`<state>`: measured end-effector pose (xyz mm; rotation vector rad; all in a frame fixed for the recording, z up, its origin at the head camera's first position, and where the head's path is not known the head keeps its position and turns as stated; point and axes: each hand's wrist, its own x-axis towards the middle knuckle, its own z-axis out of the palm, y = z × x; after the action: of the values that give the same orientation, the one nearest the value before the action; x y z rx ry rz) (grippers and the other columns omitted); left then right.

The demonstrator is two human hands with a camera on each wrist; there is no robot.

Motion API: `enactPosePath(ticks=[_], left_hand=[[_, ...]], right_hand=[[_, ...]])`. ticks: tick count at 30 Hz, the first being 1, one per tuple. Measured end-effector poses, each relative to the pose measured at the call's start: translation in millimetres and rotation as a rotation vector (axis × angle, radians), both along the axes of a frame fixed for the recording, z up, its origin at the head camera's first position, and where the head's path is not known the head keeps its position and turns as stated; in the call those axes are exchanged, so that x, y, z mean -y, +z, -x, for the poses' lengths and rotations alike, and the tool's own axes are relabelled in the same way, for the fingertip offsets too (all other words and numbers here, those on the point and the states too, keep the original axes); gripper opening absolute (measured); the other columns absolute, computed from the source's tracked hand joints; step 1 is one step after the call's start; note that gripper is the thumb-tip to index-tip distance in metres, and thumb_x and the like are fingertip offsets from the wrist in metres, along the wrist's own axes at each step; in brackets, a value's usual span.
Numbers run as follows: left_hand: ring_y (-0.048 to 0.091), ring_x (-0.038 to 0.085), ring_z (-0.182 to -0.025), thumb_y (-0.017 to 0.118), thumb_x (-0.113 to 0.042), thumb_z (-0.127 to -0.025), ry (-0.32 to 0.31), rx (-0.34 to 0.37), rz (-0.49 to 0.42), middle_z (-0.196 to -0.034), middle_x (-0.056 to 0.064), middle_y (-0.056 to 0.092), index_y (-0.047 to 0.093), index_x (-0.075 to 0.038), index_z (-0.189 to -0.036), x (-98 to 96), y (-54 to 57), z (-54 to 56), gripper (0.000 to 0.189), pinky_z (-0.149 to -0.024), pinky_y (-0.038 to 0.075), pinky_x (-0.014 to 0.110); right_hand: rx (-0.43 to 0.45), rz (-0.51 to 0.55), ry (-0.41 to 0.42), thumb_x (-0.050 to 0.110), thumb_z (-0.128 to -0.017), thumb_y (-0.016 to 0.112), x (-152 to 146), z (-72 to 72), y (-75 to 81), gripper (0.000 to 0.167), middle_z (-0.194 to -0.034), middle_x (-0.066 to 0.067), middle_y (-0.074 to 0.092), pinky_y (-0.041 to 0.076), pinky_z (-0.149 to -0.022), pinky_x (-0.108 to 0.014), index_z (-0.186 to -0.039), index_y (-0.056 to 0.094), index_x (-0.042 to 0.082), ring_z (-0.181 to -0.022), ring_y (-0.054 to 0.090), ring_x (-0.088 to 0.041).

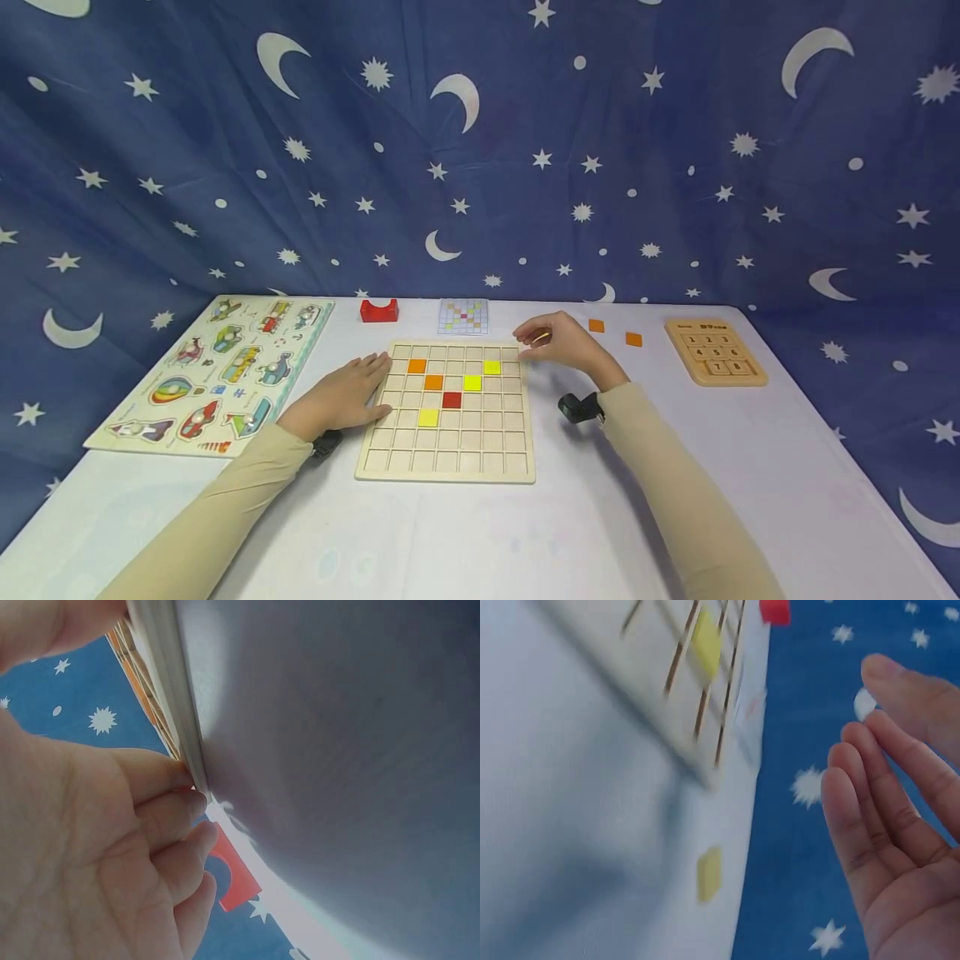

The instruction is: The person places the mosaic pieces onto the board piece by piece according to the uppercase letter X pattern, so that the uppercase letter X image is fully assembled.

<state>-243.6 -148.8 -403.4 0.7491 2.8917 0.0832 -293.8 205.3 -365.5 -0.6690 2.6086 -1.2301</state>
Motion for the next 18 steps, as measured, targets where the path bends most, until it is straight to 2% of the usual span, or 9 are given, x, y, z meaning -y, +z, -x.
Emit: enactPosePath(ticks=[7, 14, 18], left_hand=[[0.027, 0.036, -0.142, 0.054, -0.039, -0.089, 0.004, 0.006, 0.016, -0.153, 0.021, 0.027, 0.026, 0.006, -0.145, 1.2, -2.2, 1.9, 0.077, -0.118, 0.023, 0.046], [0.027, 0.036, -0.142, 0.054, -0.039, -0.09, 0.0, 0.006, 0.012, -0.153, 0.021, 0.026, 0.026, 0.006, -0.145, 1.5, -2.6, 0.4, 0.077, -0.118, 0.023, 0.046], [0.026, 0.036, -0.142, 0.053, -0.039, -0.091, 0.0, 0.009, 0.014, -0.153, 0.021, 0.025, 0.025, 0.006, -0.146, 0.7, -1.7, 0.7, 0.077, -0.118, 0.023, 0.046]], right_hand=[[0.006, 0.034, -0.089, -0.005, -0.079, 0.068, -22.8, 18.2, -11.7, 0.041, -0.122, -0.028, 0.059, 0.055, -0.087, -0.025, -0.119, 0.059, -0.009, -0.107, 0.059, -0.037], [0.017, -0.024, -0.173, 0.002, -0.08, 0.07, -28.3, 34.5, -25.0, 0.041, -0.123, -0.023, 0.061, 0.05, -0.096, -0.042, -0.119, 0.061, -0.005, -0.108, 0.059, -0.034], [0.048, -0.053, -0.219, 0.004, -0.08, 0.071, -30.0, 45.0, -32.3, 0.043, -0.124, -0.022, 0.06, 0.047, -0.099, -0.045, -0.121, 0.06, -0.003, -0.11, 0.058, -0.034]])
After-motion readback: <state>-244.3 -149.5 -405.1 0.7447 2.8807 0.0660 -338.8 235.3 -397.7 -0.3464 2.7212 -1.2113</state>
